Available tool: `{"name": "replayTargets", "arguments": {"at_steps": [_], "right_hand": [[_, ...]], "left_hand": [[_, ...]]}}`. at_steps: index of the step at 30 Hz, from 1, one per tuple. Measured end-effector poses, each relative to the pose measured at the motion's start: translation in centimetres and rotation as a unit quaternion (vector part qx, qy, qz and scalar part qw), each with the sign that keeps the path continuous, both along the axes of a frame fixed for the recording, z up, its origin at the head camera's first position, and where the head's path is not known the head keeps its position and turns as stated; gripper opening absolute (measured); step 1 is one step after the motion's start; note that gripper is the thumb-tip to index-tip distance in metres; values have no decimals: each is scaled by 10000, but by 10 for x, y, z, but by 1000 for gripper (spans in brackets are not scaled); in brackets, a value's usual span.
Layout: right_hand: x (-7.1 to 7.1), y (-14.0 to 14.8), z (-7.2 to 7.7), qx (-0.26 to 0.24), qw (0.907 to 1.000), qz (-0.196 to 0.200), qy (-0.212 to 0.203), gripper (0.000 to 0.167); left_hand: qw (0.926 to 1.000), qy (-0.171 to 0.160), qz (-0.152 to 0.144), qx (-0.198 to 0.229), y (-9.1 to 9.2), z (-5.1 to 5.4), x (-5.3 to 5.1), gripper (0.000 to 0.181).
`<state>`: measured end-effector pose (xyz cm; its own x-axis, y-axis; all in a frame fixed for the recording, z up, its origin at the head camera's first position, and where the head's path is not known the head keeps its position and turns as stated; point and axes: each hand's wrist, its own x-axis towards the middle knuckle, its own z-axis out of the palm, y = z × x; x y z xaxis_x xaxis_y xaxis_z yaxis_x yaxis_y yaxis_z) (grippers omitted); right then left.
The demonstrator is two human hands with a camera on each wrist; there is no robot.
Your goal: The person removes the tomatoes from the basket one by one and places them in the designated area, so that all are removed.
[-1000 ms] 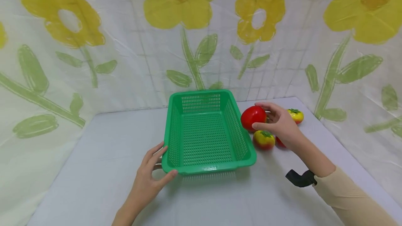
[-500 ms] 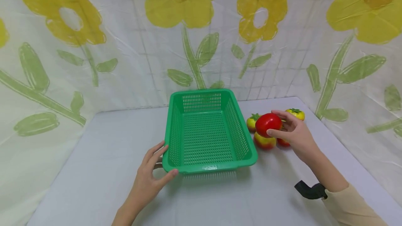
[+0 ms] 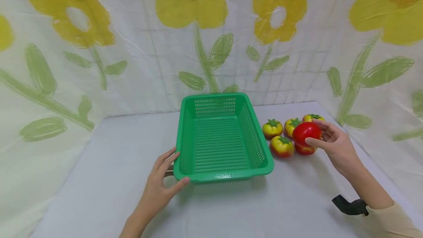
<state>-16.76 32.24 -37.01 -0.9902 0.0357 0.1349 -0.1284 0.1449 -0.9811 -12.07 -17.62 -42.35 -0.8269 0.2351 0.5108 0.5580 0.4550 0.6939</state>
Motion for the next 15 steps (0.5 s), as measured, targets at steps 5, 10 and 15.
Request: {"name": "replayTargets", "arguments": {"at_steps": [5, 10, 15], "right_hand": [[0, 15, -7, 301, 9994, -155, -70, 52], [-1, 25, -14, 710, 9972, -231, -83, 53], [-3, 33, -16, 547, 9984, -151, -30, 51]], "left_hand": [[10000, -41, 16, -1, 2, 0, -1, 73], [10000, -14, 7, 15, 2, 1, 0, 73], [10000, -39, 16, 49, 2, -1, 1, 73]]}}
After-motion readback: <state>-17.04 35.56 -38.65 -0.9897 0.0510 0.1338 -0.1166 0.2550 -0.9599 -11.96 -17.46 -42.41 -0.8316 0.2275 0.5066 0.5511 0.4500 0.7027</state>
